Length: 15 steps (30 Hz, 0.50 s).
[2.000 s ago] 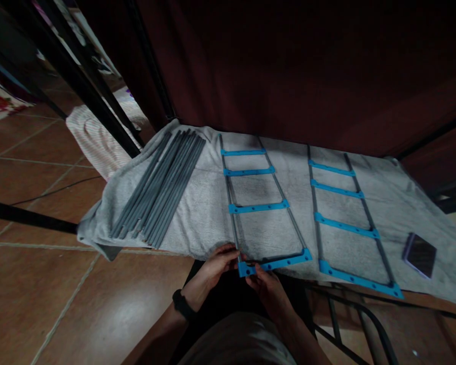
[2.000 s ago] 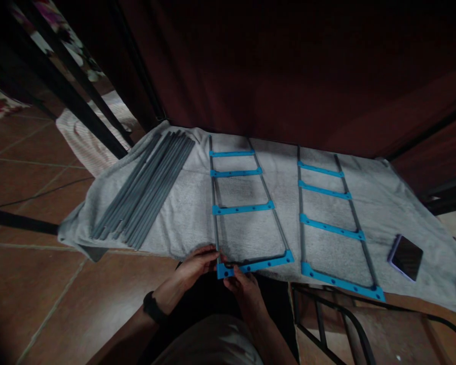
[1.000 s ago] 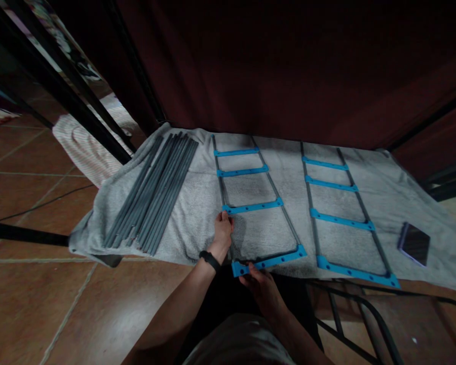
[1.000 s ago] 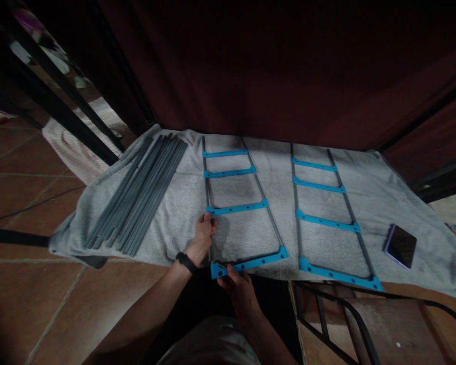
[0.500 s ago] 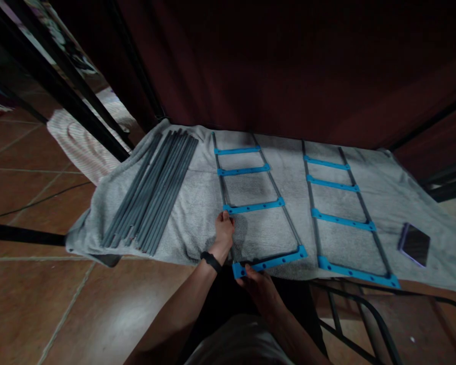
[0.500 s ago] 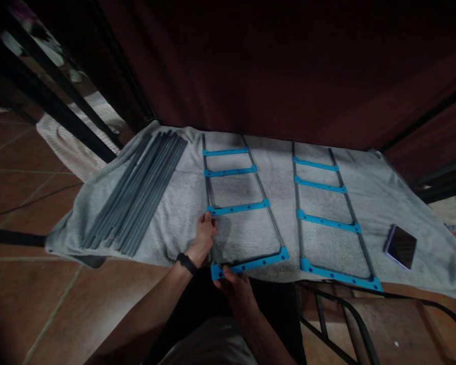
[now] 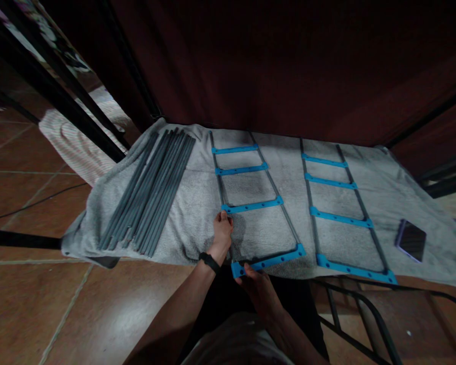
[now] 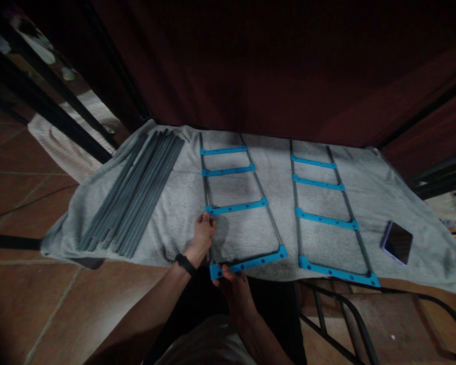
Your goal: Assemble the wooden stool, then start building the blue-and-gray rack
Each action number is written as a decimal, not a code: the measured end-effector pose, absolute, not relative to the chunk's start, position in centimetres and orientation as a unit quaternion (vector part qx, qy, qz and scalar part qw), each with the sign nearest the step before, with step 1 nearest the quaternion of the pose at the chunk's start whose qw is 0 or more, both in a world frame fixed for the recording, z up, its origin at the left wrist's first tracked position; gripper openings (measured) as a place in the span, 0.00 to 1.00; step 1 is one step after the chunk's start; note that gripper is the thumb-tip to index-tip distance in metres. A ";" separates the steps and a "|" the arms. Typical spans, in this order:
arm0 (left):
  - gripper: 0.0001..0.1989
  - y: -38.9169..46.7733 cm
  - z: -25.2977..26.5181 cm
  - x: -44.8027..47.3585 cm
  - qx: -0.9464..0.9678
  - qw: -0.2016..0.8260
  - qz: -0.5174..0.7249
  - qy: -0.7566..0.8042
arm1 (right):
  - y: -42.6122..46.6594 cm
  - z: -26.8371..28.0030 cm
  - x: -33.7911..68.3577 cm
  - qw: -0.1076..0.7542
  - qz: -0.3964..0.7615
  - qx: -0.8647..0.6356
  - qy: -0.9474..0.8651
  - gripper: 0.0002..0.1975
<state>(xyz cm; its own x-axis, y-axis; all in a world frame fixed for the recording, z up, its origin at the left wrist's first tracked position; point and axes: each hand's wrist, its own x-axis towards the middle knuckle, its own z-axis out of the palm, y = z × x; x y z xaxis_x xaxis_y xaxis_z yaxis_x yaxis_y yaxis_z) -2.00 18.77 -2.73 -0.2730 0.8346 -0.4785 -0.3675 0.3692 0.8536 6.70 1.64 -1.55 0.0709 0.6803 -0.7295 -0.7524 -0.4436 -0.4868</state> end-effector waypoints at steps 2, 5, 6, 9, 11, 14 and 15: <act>0.16 18.7 -2.8 -2.0 0.195 0.568 0.528 0.600 | 1.8 -1.4 6.6 0.521 0.680 -0.515 0.037 0.17; 0.17 18.7 -2.9 -2.1 0.198 0.563 0.530 0.602 | 1.9 -1.1 6.5 0.519 0.680 -0.517 0.030 0.18; 0.17 18.7 -2.9 -2.1 0.201 0.561 0.528 0.604 | 1.9 -1.0 6.5 0.517 0.683 -0.516 0.026 0.19; 0.17 18.9 -3.0 -2.1 0.223 0.553 0.517 0.614 | 2.1 -1.1 6.6 0.507 0.690 -0.517 0.015 0.21; 0.17 19.0 -3.0 -2.2 0.242 0.550 0.505 0.620 | 2.3 -1.1 6.7 0.499 0.694 -0.519 0.015 0.22; 0.15 19.1 -2.8 -2.3 0.257 0.550 0.495 0.622 | 2.6 -1.1 7.1 0.486 0.706 -0.514 0.022 0.23; 0.14 19.1 -2.7 -2.5 0.270 0.551 0.486 0.623 | 2.6 -1.1 7.3 0.478 0.716 -0.508 0.019 0.22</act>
